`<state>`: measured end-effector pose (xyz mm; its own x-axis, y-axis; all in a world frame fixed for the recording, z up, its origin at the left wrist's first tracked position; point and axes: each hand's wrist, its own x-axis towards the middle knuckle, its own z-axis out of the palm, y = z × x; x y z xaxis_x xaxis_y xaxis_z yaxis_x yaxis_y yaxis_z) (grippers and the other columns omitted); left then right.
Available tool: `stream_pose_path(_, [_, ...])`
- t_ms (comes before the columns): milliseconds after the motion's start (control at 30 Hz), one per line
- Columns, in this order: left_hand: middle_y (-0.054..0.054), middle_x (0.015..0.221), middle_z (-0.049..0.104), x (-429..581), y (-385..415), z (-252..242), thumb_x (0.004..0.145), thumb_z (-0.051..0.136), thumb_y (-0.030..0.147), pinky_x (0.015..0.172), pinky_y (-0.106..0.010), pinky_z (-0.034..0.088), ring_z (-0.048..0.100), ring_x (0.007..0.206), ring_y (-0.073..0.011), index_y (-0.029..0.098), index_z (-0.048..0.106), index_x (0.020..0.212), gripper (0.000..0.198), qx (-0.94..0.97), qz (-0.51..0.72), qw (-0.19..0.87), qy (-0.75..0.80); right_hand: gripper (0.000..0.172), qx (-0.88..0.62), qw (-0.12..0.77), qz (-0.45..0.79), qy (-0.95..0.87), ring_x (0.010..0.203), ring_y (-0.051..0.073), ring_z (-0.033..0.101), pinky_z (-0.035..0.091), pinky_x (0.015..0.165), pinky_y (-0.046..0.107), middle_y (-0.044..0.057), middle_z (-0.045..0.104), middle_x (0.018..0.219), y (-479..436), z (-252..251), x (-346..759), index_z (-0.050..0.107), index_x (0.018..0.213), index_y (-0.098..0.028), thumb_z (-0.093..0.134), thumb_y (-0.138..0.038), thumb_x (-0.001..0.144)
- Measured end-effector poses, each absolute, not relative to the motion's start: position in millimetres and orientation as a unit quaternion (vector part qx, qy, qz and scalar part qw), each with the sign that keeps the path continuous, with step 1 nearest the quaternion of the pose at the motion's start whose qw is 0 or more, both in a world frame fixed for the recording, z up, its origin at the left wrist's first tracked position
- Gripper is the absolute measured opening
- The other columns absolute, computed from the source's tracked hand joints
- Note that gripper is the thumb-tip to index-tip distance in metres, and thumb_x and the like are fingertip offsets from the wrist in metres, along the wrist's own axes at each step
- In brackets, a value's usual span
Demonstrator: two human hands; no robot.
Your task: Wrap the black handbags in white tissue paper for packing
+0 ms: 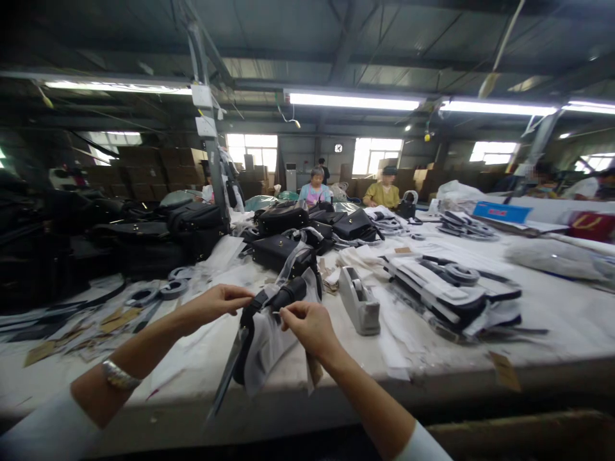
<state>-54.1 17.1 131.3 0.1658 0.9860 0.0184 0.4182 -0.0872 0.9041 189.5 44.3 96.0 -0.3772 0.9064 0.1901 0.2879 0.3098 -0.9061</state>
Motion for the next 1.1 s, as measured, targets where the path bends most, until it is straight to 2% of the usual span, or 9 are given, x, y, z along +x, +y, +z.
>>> stream_pose_path(100, [-0.005,0.091,0.075,-48,26,135,0.078,0.07,0.053,0.068,-0.027,0.04,0.06,0.078,-0.019,0.018,0.077,0.106,0.045,0.673,0.31,0.449,0.5,0.027,-0.395,0.359,0.42,-0.734,0.048,0.009,0.047,0.033,0.048,0.021,0.003,0.069,0.059,52,104,169,0.076,0.067,-0.015,0.063,-0.033,0.082])
stream_pose_path(233, [-0.005,0.093,0.075,-45,30,140,0.078,0.07,0.055,0.08,-0.029,0.042,0.061,0.092,-0.0232,0.018,0.078,0.103,0.045,0.698,0.285,0.48,0.448,0.031,-0.375,0.342,0.432,-0.746,0.048,0.01,0.046,0.033,0.049,0.022,0.002,0.065,0.054,60,106,155,0.075,0.06,-0.015,0.062,-0.033,0.081])
stream_pose_path(400, [-0.003,0.076,0.069,-51,39,133,0.074,0.07,0.06,0.065,-0.027,0.038,0.056,0.074,-0.0188,0.016,0.077,0.092,0.048,0.692,0.279,0.484,0.457,0.033,-0.358,0.312,0.468,-0.745,0.043,0.007,0.038,0.027,0.044,0.021,0.0,0.061,0.052,69,103,154,0.073,0.06,-0.015,0.065,-0.039,0.081])
stream_pose_path(567, [0.003,0.061,0.054,-55,46,124,0.073,0.073,0.057,0.055,-0.025,0.025,0.039,0.058,-0.0114,0.014,0.07,0.076,0.044,0.676,0.294,0.473,0.483,0.034,-0.353,0.291,0.508,-0.73,0.042,0.006,0.032,0.02,0.039,0.021,0.0,0.06,0.055,69,107,156,0.073,0.065,-0.014,0.065,-0.044,0.081])
stream_pose_path(667, [0.004,0.062,0.049,-54,43,123,0.074,0.072,0.057,0.055,-0.025,0.023,0.036,0.059,-0.0107,0.014,0.066,0.074,0.043,0.674,0.305,0.462,0.488,0.032,-0.355,0.292,0.524,-0.717,0.043,0.005,0.032,0.019,0.039,0.02,0.0,0.062,0.058,66,108,158,0.075,0.072,-0.014,0.065,-0.043,0.082])
stream_pose_path(767, [0.003,0.069,0.052,-52,36,126,0.077,0.069,0.057,0.057,-0.024,0.026,0.038,0.063,-0.0116,0.015,0.066,0.081,0.043,0.679,0.31,0.455,0.486,0.03,-0.354,0.289,0.54,-0.707,0.042,0.005,0.031,0.019,0.039,0.019,0.0,0.062,0.06,66,106,158,0.075,0.076,-0.015,0.066,-0.043,0.082])
stream_pose_path(900, [0.002,0.072,0.055,-52,32,129,0.079,0.067,0.057,0.055,-0.025,0.023,0.036,0.062,-0.0115,0.016,0.071,0.092,0.044,0.683,0.3,0.448,0.492,0.031,-0.358,0.293,0.54,-0.703,0.041,0.005,0.032,0.02,0.038,0.019,-0.001,0.06,0.056,70,103,153,0.073,0.068,-0.015,0.068,-0.043,0.081])
stream_pose_path(1000, [0.003,0.064,0.051,-52,35,130,0.074,0.07,0.057,0.054,-0.026,0.02,0.032,0.058,-0.0106,0.013,0.073,0.086,0.046,0.676,0.29,0.451,0.505,0.034,-0.362,0.295,0.533,-0.705,0.041,0.005,0.033,0.021,0.038,0.02,-0.001,0.058,0.053,72,101,150,0.069,0.06,-0.014,0.069,-0.042,0.08])
stream_pose_path(1100, [0.005,0.059,0.047,-52,39,129,0.07,0.074,0.057,0.053,-0.026,0.019,0.031,0.056,-0.0099,0.012,0.07,0.074,0.045,0.659,0.301,0.449,0.523,0.032,-0.362,0.296,0.53,-0.707,0.041,0.005,0.033,0.021,0.038,0.02,0.0,0.06,0.055,71,100,150,0.07,0.064,-0.014,0.067,-0.041,0.082])
